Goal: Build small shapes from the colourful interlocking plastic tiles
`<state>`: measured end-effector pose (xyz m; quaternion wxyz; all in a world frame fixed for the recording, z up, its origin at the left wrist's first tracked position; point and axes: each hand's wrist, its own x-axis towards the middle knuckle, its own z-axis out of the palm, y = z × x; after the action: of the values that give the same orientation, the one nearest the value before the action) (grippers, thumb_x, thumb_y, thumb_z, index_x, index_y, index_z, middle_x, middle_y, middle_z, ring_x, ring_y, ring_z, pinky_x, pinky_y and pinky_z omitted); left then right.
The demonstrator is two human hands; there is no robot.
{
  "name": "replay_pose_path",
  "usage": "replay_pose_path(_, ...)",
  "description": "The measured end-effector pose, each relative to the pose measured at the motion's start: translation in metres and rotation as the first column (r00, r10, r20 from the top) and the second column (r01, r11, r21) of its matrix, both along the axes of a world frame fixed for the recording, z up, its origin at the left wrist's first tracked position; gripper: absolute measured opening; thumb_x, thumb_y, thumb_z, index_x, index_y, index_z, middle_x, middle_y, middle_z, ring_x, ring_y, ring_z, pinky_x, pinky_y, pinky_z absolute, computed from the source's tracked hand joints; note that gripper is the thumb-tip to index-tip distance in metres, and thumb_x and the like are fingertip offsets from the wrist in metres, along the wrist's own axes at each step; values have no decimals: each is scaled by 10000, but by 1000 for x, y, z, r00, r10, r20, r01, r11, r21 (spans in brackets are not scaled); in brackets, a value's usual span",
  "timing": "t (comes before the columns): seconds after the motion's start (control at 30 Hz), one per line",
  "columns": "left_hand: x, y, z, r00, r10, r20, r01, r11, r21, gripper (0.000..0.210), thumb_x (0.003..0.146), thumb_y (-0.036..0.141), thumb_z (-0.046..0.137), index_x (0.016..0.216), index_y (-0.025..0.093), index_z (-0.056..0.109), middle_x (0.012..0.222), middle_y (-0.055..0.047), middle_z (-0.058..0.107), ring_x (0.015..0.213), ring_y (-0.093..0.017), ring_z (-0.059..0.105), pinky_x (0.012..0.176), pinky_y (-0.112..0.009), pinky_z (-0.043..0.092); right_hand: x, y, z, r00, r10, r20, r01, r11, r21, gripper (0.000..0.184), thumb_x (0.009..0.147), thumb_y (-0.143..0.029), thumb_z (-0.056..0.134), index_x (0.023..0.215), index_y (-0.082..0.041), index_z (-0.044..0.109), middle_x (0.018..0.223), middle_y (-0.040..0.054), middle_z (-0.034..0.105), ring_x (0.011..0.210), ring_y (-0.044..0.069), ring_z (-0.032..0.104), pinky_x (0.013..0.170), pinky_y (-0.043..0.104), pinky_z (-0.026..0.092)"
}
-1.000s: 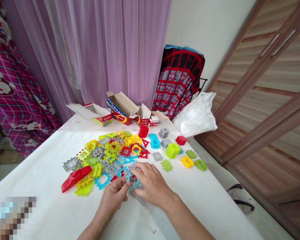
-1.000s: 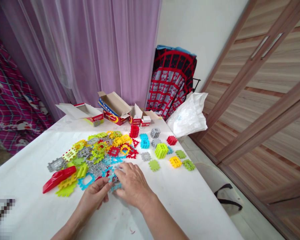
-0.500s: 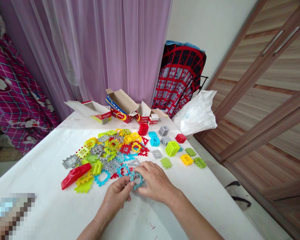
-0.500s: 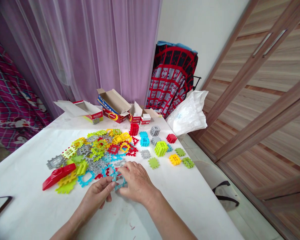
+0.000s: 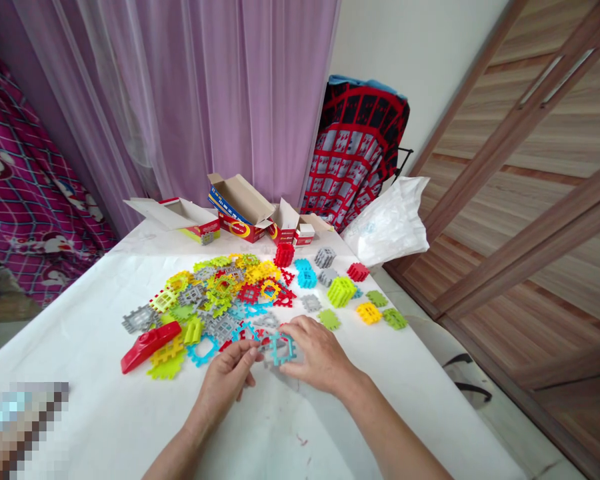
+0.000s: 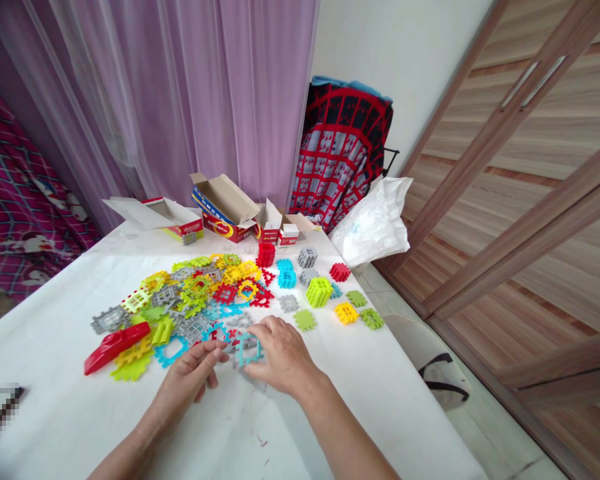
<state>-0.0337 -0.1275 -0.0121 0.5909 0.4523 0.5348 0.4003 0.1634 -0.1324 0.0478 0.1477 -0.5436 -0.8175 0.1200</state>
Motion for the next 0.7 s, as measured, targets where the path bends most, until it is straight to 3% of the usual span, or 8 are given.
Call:
replay_pose_path(0.17,-5,0,9,1000,25,-15,-25,1000,12,629,581,682,655,949,174,632,764,-25,673,432,-89,515,299,-180,294,14,-5,-9,998,-66,18,67,998,-23,493,716,-322,721,1189,-283,591,1103,24,570,1035,195,548,890,297,419)
replay_pose_path(0.33,-7,0,7,999,22,-31,-21,999,33,605,626,681,635,957,175,635,776,-27,663,481,-99,536,321,-180,317,42,-15,-18,985,-168,45,171,983,-67,475,717,-275,707,1179,-282,597,1118,26,577,1053,203,559,897,304,430)
replay_pose_path(0.53,-8,1,0,999,-2,-47,5,999,52,638,620,716,633,963,177,648,786,-36,675,487,-111,545,320,-190,328,75,-19,-15,961,-269,70,275,957,-91,501,717,-257,690,1208,-275,595,1156,41,578,1085,210,562,922,316,432)
replay_pose_path(0.7,-6,1,7,997,28,-68,-25,999,36,697,555,765,645,928,176,652,780,-50,696,475,-110,535,320,-188,324,96,-18,-11,938,-329,110,336,940,-58,481,724,-253,686,1199,-268,611,1129,38,584,1062,202,571,898,299,434)
